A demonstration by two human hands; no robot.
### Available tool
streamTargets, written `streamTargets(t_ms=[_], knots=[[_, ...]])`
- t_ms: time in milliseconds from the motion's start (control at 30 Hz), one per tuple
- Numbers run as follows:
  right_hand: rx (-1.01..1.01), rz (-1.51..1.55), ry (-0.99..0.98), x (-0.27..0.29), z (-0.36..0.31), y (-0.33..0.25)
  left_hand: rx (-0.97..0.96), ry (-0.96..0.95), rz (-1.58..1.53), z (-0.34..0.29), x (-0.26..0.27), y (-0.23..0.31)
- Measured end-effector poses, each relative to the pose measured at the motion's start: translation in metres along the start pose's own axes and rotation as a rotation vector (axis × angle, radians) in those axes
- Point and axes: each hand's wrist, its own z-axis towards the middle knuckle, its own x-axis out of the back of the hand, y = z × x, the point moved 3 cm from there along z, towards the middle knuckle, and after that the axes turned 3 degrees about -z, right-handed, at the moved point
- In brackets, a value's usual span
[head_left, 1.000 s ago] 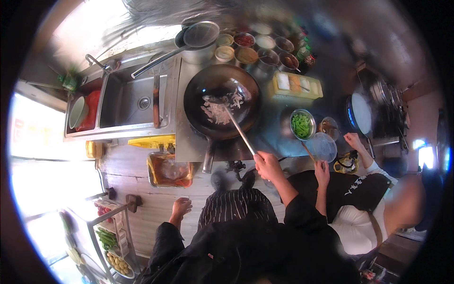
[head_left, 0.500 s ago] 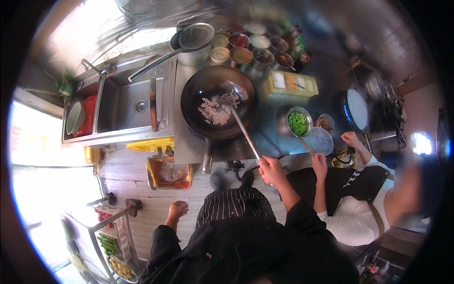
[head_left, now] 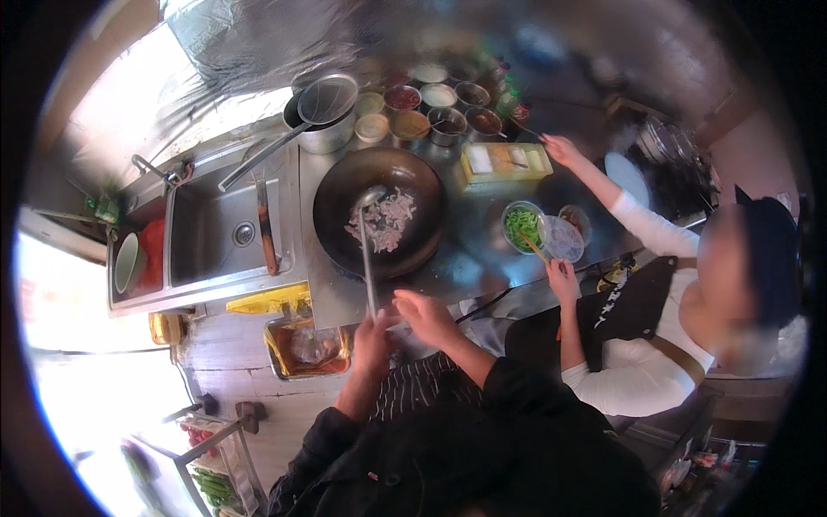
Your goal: The person stir-fries sliced meat in a wok, then adds chopped green vegetables and seasonings. They continuously toss and mix the ingredients over high heat, then transfer the finished dish into a serving bowl.
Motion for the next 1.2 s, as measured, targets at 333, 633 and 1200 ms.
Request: streamTargets(t_ms=[333,633,1200], knots=[[-0.201,0.038,-0.110,0.034,-0.008,0.019,-0.113,0.019,0.238,0.007,0.038,0.023],[-0.227,0.042,-0.005,0.076,0.085,0.020,-0.163,0.134,0.426,0.012,0.031,0.019],[0.172,-0.732,0.034,0.151,0.610,0.081,-0.027,0.582,0.822,0.004,-0.025,0.000]])
